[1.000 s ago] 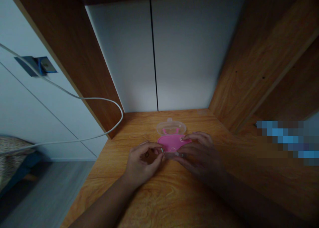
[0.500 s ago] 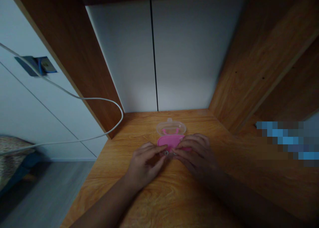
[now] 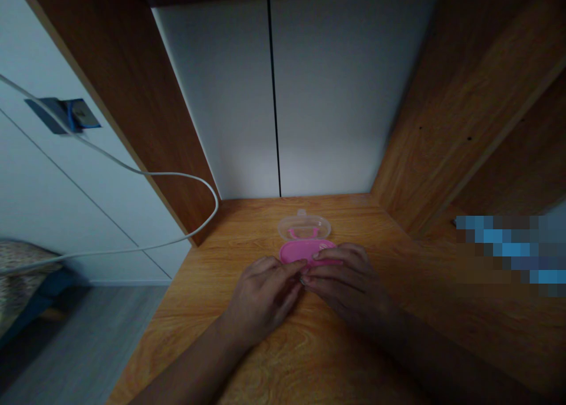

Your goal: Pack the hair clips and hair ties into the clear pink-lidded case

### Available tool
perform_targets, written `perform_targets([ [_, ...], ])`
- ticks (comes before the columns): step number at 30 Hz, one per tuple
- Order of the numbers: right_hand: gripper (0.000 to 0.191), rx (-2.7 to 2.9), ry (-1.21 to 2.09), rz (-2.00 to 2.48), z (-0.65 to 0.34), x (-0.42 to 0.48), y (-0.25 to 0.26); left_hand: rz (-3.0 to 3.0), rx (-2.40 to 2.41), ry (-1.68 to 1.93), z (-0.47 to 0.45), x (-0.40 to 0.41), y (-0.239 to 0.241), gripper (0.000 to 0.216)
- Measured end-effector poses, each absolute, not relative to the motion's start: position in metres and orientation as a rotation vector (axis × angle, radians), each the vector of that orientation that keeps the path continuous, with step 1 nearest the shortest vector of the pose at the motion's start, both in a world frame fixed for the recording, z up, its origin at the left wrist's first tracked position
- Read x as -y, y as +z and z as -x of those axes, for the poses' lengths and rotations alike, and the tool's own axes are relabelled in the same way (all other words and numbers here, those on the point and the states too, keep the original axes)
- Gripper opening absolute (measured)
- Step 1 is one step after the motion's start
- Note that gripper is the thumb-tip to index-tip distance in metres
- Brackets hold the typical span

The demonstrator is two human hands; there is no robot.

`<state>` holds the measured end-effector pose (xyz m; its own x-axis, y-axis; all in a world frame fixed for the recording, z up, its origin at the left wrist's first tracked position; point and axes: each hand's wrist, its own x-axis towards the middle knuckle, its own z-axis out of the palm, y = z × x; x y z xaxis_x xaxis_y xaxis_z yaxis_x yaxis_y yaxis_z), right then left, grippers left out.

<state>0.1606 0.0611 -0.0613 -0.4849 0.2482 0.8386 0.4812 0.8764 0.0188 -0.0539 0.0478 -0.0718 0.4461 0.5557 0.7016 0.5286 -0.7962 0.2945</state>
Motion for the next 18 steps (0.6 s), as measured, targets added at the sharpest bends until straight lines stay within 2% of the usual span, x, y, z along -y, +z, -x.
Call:
perform_targets([
  [10, 0.013, 2.106, -0.274, 0.587, -0.1636, -0.0642, -0.0674, -2.488, -0.851, 1.47, 0.0529, -0.0493, -0.0694, 0.045],
  [18, 0.015, 2.109, -0.282, 0.601, -0.1665, -0.064, -0.0705, -2.436, -0.856, 1.464, 0.0526, -0.0508, -0.0704, 0.038],
])
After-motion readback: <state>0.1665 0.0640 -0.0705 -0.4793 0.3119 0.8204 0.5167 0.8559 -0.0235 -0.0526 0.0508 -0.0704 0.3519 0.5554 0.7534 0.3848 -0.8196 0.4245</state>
